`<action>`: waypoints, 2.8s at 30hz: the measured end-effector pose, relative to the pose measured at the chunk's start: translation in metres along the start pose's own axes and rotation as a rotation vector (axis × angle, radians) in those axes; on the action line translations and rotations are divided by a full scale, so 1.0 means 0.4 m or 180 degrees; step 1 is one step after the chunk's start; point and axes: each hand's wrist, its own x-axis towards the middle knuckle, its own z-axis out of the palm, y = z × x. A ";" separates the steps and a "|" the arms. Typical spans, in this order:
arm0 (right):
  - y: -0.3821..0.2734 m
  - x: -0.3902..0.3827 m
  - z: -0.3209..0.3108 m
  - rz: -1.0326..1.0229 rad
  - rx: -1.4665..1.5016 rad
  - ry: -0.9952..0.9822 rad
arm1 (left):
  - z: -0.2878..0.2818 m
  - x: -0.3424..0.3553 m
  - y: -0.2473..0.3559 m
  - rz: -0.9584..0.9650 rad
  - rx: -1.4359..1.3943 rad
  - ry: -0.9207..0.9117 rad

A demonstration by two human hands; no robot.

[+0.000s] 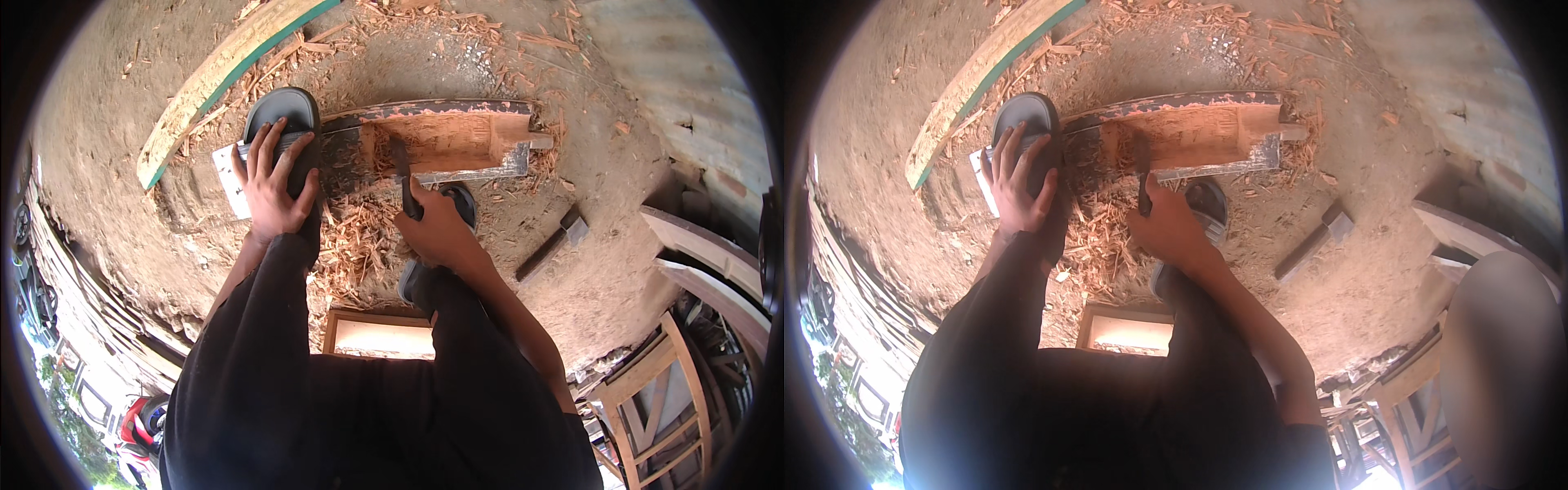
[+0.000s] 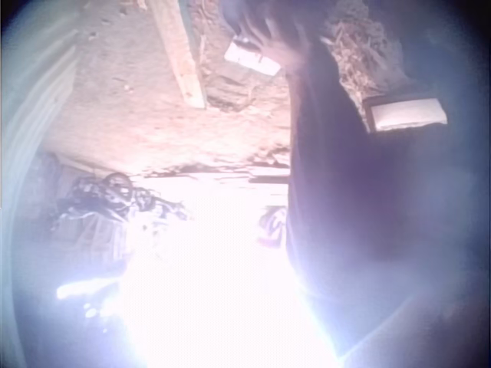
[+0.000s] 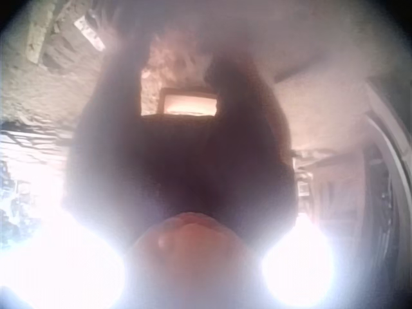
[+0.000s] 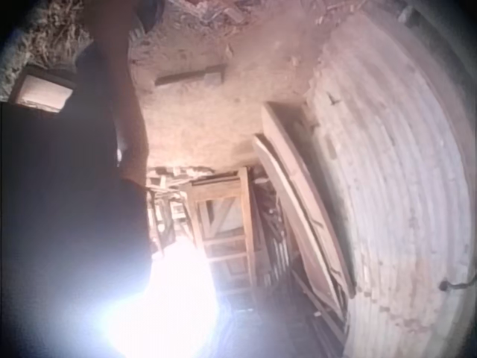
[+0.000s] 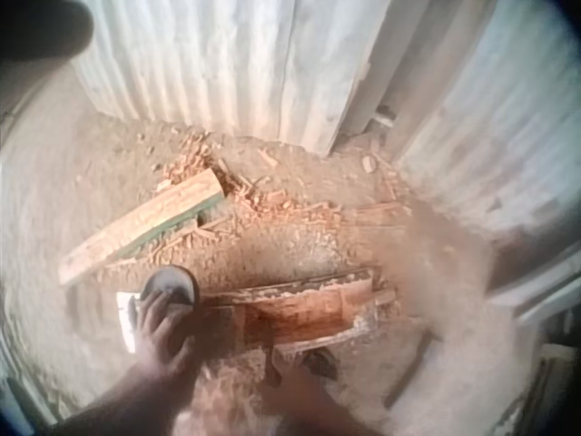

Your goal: The person carves a rectangular piece of wood using a chisel and a small axe. They repeatedly strike the chisel with the axe to remove wood shavings and shape the piece. The person occasionally clears debris from the work area with their hand.

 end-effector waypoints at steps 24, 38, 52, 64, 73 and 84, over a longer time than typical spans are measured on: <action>0.008 -0.054 -0.030 0.0434 0.0955 -0.1043 | 0.004 -0.002 -0.003 0.0034 -0.0029 0.0027; 0.026 -0.019 -0.081 0.0242 0.1157 -0.1022 | 0.002 0.000 -0.003 0.0010 0.0003 0.0017; 0.094 -0.001 -0.115 0.0312 0.2106 -0.0930 | 0.006 0.000 0.005 0.0092 0.0062 0.0041; 0.127 0.031 -0.163 0.1101 0.4062 -0.1153 | 0.037 0.114 0.175 0.1907 -0.1049 -0.1208; -0.005 -0.057 -0.267 0.0690 -0.0518 -0.0295 | 0.175 0.144 0.401 0.1598 -0.2170 -0.2092; 0.709 -0.268 -0.319 0.1675 0.0135 0.3436 | 0.295 0.202 0.434 0.2325 -0.0825 -0.1831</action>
